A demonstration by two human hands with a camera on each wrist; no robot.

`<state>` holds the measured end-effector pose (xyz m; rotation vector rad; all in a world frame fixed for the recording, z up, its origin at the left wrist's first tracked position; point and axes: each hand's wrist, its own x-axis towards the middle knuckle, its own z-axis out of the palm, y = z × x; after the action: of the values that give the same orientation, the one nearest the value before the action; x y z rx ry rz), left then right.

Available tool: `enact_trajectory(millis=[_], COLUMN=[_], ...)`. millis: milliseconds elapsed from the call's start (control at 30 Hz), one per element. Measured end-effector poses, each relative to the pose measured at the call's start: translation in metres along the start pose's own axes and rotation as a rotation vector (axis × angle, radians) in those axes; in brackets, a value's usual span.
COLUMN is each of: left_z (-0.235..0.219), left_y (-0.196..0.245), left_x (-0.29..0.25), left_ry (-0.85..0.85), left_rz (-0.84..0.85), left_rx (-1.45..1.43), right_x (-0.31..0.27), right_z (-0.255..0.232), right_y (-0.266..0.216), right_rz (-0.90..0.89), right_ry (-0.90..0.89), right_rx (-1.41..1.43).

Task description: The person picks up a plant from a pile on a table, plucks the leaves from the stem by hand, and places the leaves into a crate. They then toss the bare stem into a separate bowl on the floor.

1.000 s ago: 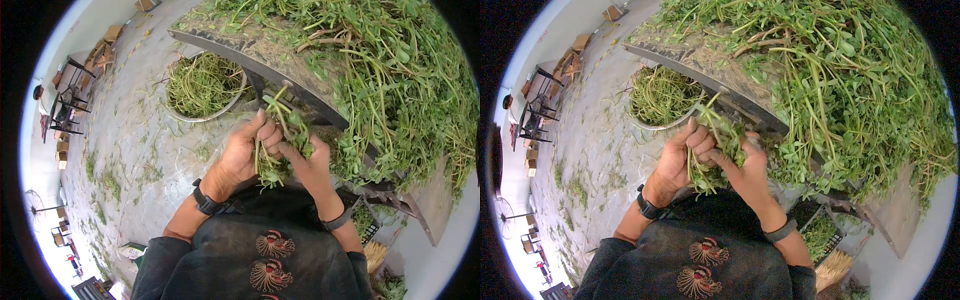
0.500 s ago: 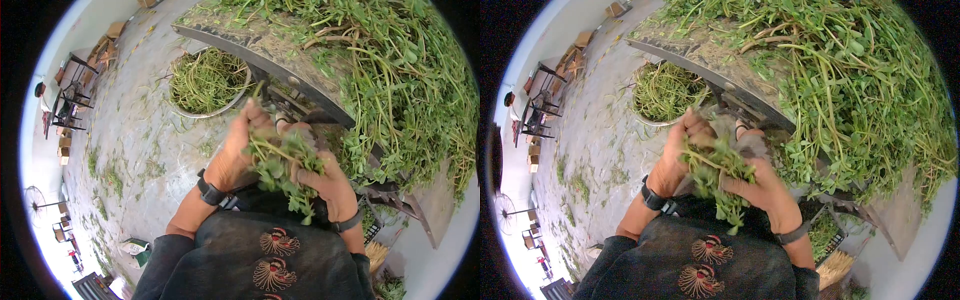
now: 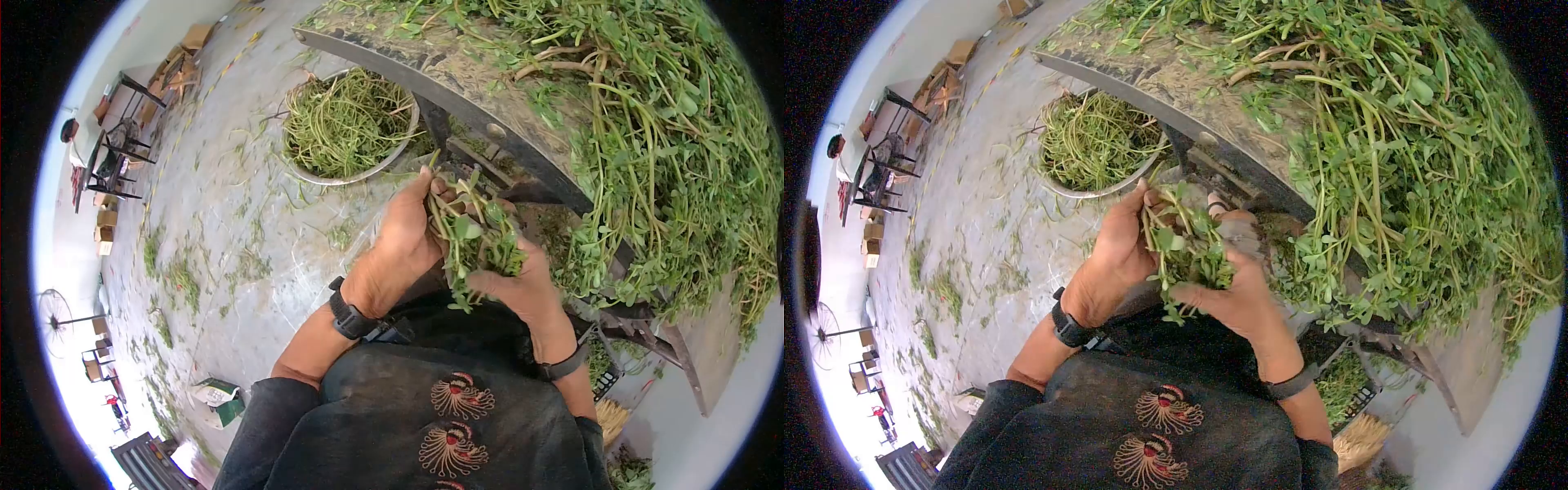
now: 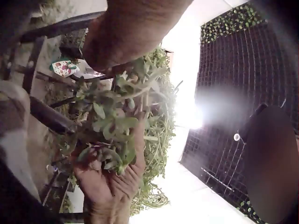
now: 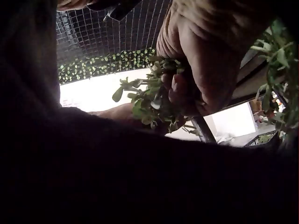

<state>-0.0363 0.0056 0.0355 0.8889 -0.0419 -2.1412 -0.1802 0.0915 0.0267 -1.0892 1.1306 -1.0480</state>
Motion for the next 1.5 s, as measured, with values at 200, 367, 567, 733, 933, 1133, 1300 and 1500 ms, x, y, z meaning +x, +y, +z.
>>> enact_trajectory(millis=[200, 367, 567, 733, 933, 1133, 1300, 1500], left_z=[0.006, 0.006, -0.004, 0.000, -0.007, -0.019, -0.075, -0.048], left_y=[-0.007, -0.012, -0.020, -0.027, -0.018, -0.008, 0.056, 0.038], left_x=[-0.008, -0.008, -0.005, -0.002, 0.011, 0.033, 0.054, 0.008], left_ry=[0.035, 0.054, -0.012, 0.028, 0.051, 0.163, 0.362, -0.033], left_rz=[0.114, 0.248, 0.387, 0.459, 0.514, 0.707, 0.750, 0.487], left_rx=[0.168, 0.224, 0.457, 0.552, 0.670, 0.719, 0.776, 0.431], right_x=[0.007, 0.003, 0.008, 0.009, -0.007, -0.019, -0.034, -0.015], right_z=[0.012, 0.008, 0.010, 0.014, 0.018, 0.017, 0.006, 0.006], right_y=[-0.007, 0.000, -0.010, 0.004, -0.018, -0.027, -0.044, -0.028], right_rz=[-0.108, -0.167, -0.119, -0.184, -0.123, -0.259, 0.188, 0.033], right_ry=[0.153, 0.215, 0.127, 0.146, -0.050, -0.233, -0.180, -0.094], right_rx=[-0.148, -0.322, -0.234, -0.176, -0.307, -0.284, -0.011, 0.119])
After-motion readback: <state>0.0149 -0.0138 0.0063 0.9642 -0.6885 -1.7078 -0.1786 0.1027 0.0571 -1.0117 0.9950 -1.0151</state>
